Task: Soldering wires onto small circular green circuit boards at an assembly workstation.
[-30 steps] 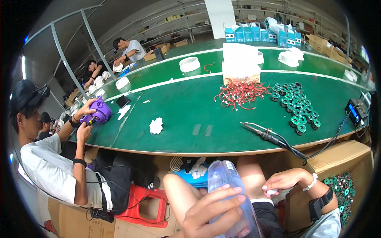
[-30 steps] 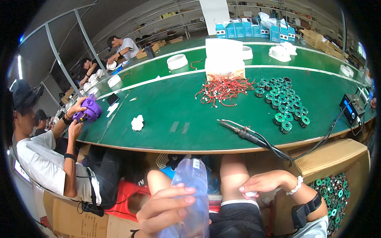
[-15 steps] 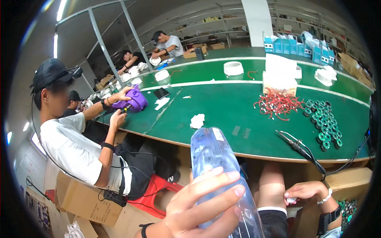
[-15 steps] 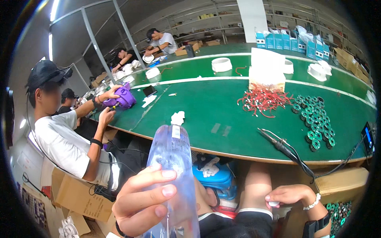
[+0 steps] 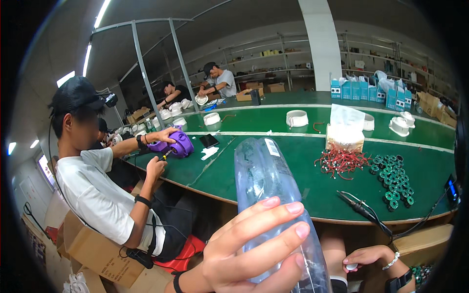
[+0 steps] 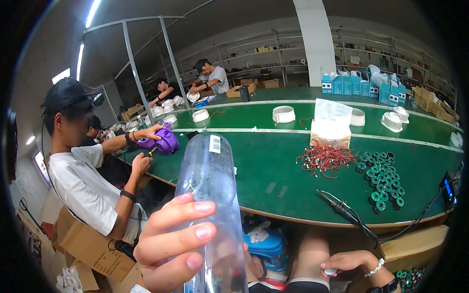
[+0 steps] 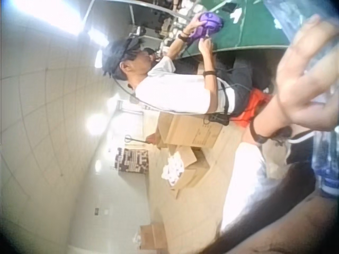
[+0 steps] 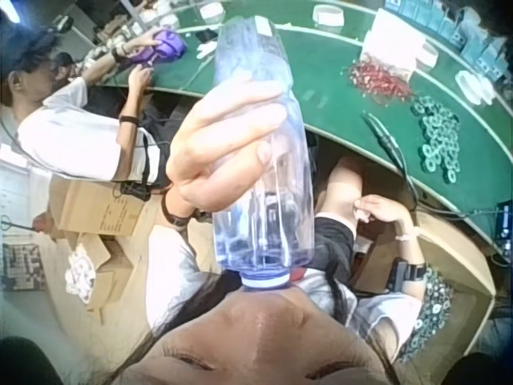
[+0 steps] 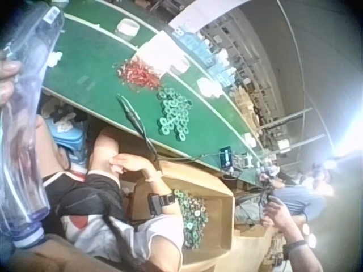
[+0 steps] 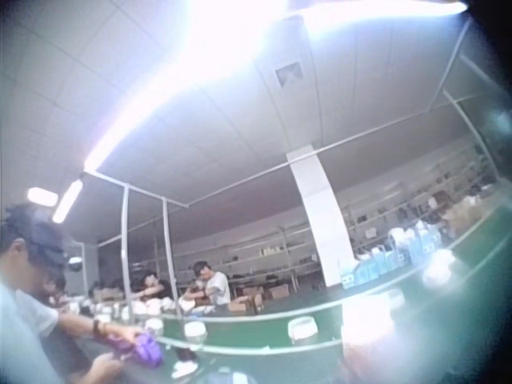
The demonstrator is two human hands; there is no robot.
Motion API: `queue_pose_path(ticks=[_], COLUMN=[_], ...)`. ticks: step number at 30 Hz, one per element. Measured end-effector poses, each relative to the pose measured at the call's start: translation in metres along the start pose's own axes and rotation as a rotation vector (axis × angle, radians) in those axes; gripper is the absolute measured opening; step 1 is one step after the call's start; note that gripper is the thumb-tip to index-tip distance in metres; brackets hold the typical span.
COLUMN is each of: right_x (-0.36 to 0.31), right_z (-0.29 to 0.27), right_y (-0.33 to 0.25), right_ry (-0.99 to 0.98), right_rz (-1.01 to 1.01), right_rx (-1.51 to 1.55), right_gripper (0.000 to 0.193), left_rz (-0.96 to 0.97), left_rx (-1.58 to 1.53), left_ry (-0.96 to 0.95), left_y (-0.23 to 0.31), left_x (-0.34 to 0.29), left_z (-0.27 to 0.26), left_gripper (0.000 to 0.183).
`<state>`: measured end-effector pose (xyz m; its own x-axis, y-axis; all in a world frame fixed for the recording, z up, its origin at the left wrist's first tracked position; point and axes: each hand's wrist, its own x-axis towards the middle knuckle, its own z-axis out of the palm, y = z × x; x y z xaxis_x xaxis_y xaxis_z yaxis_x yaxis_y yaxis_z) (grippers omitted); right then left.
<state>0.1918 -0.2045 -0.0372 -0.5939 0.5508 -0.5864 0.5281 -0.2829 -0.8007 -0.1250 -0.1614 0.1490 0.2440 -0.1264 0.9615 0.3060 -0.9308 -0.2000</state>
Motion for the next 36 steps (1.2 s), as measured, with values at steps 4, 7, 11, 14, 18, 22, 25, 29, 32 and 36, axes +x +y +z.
queue_pose_path(ticks=[4, 7, 11, 14, 18, 22, 25, 29, 32, 36], right_x=[-0.002, -0.004, -0.001, 0.0, -0.004, -0.015, -0.032, -0.053, -0.06, -0.046], right_z=[0.002, 0.002, 0.001, -0.003, 0.003, 0.005, 0.011, 0.032, 0.04, 0.055], right_y=[0.007, 0.013, 0.007, 0.007, 0.0, -0.018, -0.051, -0.102, -0.139, -0.15], right_ry=[0.015, 0.042, 0.012, -0.015, 0.021, 0.051, 0.024, 0.24, 0.582, 0.775], right_rz=[-0.019, -0.031, -0.02, -0.017, -0.027, -0.088, -0.175, -0.385, -0.732, -0.84], right_rx=[-0.013, 0.038, -0.017, -0.033, -0.042, -0.08, -0.095, -0.147, -0.384, -0.381], right_gripper=[0.044, 0.044, 0.045, 0.044, 0.046, 0.047, 0.043, 0.03, 0.026, 0.029], left_rz=[0.077, 0.337, 0.113, -0.067, -0.157, -0.325, -0.451, -0.518, -0.556, -0.754], left_rx=[-0.064, -0.296, -0.367, -0.477, -0.512, -0.611, -0.686, -0.721, -0.76, -0.731], left_ry=[-0.064, -0.058, -0.131, -0.155, -0.268, -0.342, -0.401, -0.443, -0.451, -0.606], left_y=[-0.011, -0.033, -0.024, -0.008, -0.003, 0.002, 0.007, 0.017, 0.022, 0.033], left_x=[0.002, 0.01, -0.017, -0.027, -0.043, -0.055, -0.063, -0.079, -0.083, -0.092], left_z=[-0.006, 0.007, 0.003, 0.005, 0.003, 0.007, 0.015, 0.019, 0.027, 0.048], left_gripper=[0.051, 0.036, 0.037, 0.034, 0.029, 0.031, 0.033, 0.035, 0.039, 0.046])
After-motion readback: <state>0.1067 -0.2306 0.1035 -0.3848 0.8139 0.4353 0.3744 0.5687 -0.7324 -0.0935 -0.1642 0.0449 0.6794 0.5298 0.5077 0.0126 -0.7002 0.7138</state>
